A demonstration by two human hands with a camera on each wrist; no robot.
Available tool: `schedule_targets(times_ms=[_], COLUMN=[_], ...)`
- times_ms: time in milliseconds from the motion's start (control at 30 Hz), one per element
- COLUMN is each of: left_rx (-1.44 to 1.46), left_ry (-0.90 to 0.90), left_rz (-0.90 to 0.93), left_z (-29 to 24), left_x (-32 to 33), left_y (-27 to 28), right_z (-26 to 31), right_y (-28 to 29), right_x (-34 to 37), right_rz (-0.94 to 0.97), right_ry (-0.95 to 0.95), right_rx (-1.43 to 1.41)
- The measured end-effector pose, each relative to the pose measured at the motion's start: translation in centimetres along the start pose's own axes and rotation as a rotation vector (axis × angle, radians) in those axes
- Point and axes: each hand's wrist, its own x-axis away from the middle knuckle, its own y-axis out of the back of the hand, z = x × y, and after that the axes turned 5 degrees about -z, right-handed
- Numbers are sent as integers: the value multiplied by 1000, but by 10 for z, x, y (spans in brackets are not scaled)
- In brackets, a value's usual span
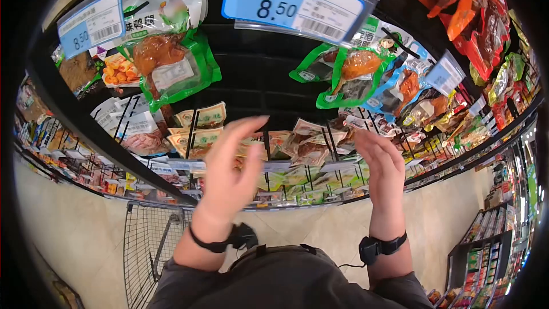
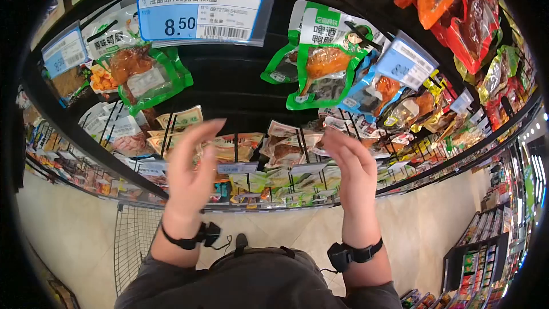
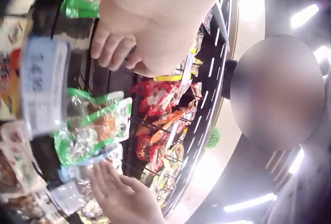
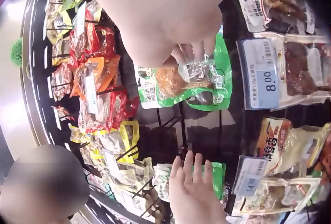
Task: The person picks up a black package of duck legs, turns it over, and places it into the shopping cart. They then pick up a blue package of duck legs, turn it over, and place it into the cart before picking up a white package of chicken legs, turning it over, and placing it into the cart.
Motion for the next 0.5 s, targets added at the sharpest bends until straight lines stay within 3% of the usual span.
schedule_targets(times_ms=[67, 133, 267, 400, 467, 500], left_rx=[12, -124, -212, -456, -971, -999], left_ry=[49, 117, 427, 548, 715, 880], left_rz=[-95, -179, -425, -417, -195, -123], left_z=[15, 19, 36, 41, 42, 51], left_x=[34, 67, 151, 239, 290, 325], left_y=[38, 80, 160, 201, 205, 209], right_z=[6, 10, 6, -4, -3, -2], right_y=[25, 45, 84, 118, 132, 140], right_x=[20, 36, 64, 86, 101, 108], right_rz=[152, 162, 177, 155, 164, 170], right_ry=[-50, -55, -91, -144, -176, -172], right_rx=[117, 153, 229, 207, 168, 152])
